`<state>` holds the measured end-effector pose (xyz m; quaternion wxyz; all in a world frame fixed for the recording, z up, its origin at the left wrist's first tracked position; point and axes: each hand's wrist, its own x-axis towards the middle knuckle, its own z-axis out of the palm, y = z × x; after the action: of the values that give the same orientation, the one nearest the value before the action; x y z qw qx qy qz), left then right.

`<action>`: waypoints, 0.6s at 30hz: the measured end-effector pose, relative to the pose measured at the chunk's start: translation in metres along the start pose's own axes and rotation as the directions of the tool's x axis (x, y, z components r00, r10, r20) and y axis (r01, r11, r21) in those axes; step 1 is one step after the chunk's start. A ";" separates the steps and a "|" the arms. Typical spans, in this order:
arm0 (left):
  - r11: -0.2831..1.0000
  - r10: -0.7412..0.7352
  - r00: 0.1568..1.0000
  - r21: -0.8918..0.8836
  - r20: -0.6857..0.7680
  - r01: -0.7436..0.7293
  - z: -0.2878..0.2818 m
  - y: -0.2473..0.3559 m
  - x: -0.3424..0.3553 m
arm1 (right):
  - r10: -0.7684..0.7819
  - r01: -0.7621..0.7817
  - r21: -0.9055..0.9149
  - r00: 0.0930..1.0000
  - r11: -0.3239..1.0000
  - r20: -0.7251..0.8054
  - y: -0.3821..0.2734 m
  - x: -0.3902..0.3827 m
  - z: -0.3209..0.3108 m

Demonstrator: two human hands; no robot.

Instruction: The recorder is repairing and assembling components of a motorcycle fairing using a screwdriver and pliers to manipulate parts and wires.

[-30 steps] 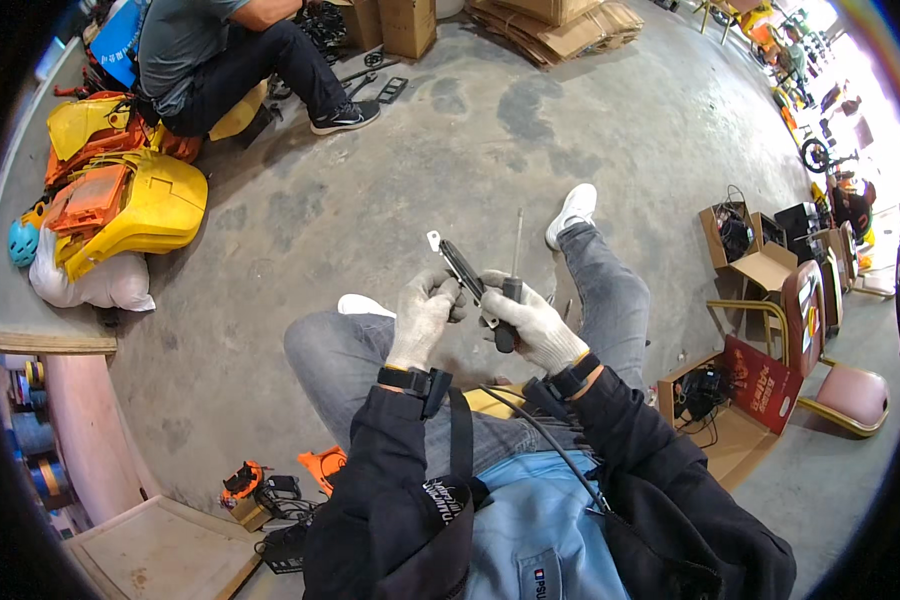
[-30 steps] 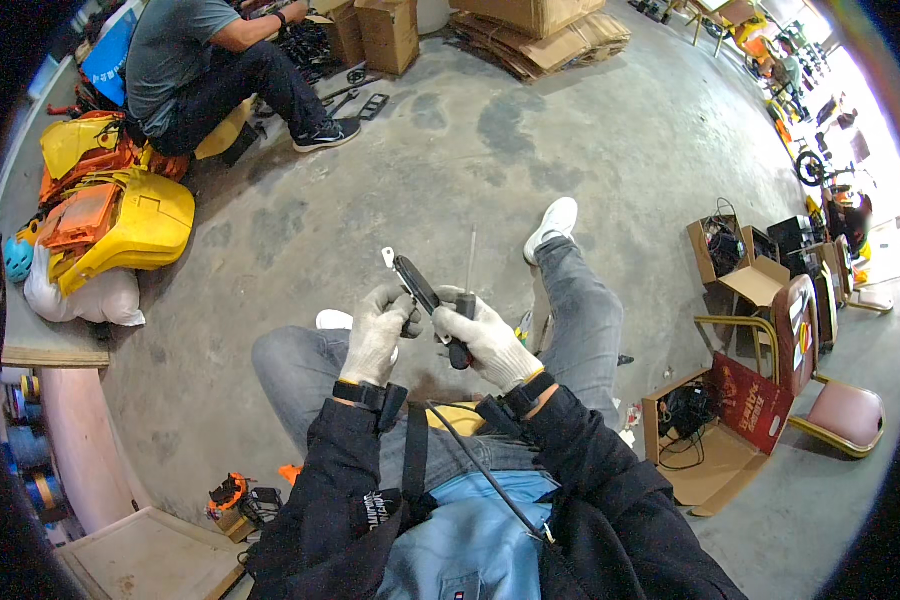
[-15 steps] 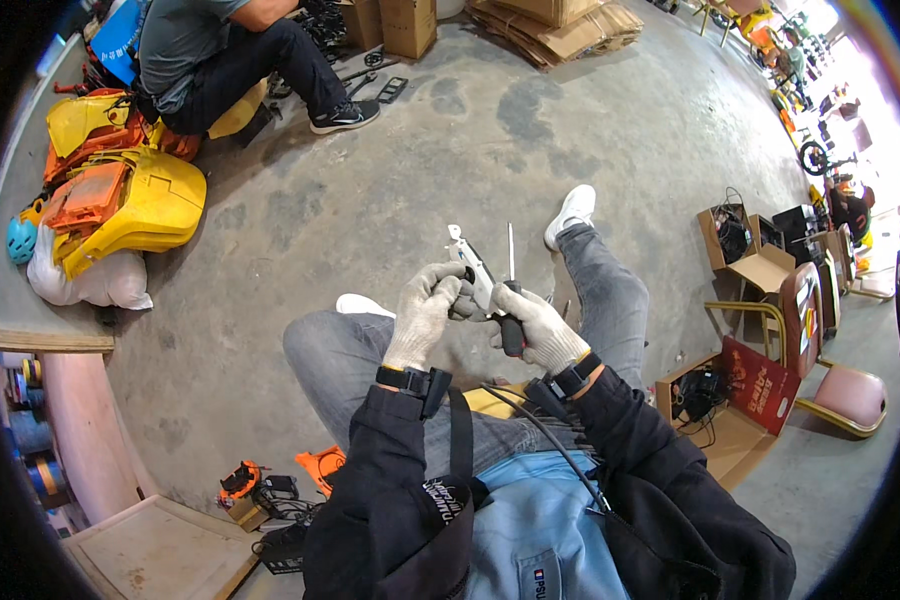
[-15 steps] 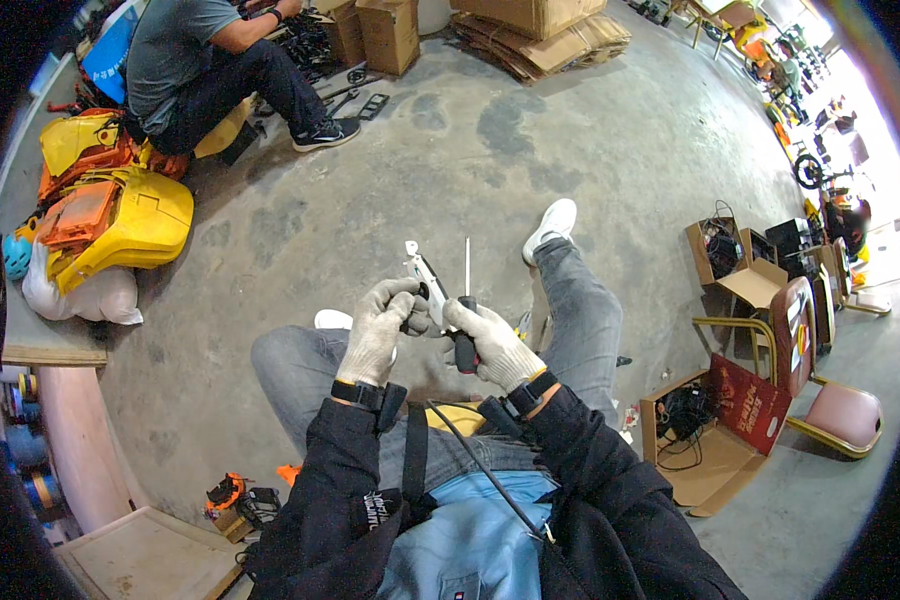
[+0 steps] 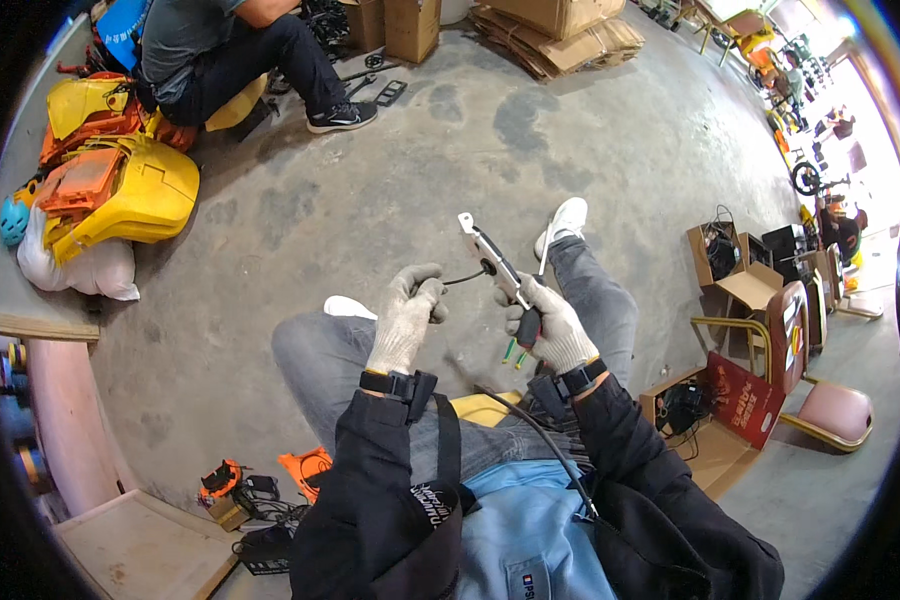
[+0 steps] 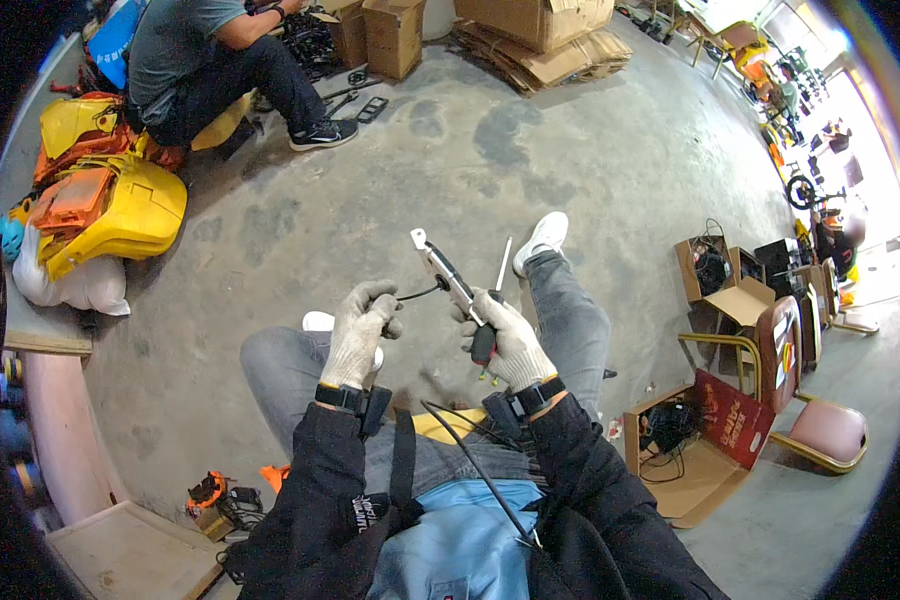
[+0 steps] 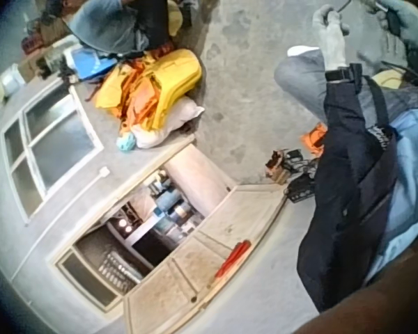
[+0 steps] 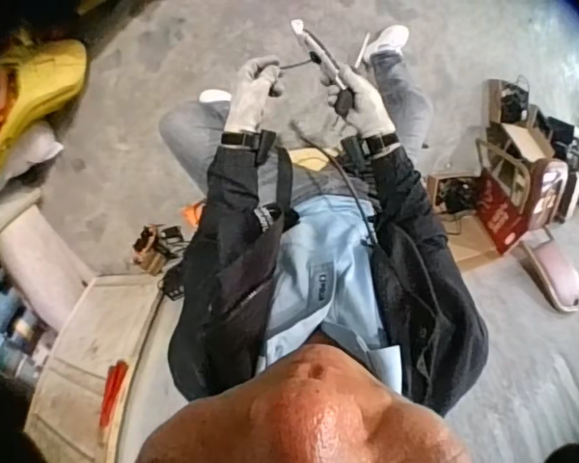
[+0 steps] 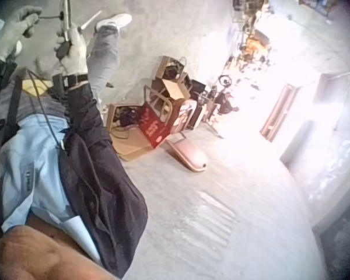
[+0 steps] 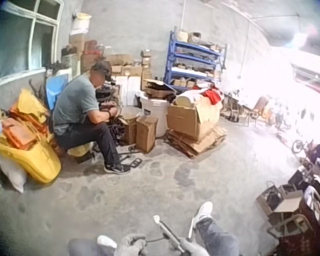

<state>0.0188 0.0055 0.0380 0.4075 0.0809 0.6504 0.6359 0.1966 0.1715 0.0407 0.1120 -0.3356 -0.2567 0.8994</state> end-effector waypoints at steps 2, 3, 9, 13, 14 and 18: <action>1.000 -0.026 0.999 0.002 -0.025 0.026 -0.001 -0.004 0.002 | -0.046 0.045 -0.068 0.999 0.997 -0.022 -0.002 0.000 -0.003; 1.000 -0.019 0.999 -0.001 -0.037 0.019 -0.002 -0.006 0.003 | -0.100 0.090 -0.113 0.991 0.989 -0.084 -0.002 0.000 -0.004; 0.979 0.024 0.965 0.203 -0.262 0.030 -0.010 -0.015 0.011 | -0.226 0.220 -0.052 0.959 0.974 -0.172 -0.003 0.001 -0.001; 0.988 -0.112 0.993 -0.104 0.036 0.116 0.002 -0.013 0.004 | -0.259 0.237 -0.146 0.953 0.961 -0.159 -0.001 -0.002 0.012; 0.984 -0.110 0.984 -0.126 0.140 0.128 0.006 -0.011 0.002 | -0.296 0.248 -0.245 0.938 0.937 -0.181 0.000 -0.004 0.016; 0.962 -0.040 0.925 -0.235 0.377 0.138 0.012 -0.009 -0.006 | -0.197 0.207 -0.632 0.977 0.747 0.087 0.003 -0.010 0.037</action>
<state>0.0342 0.0092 0.0338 0.5580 0.1154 0.4772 0.6690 0.1794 0.1508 0.0682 0.0860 -0.3171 -0.5817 0.7441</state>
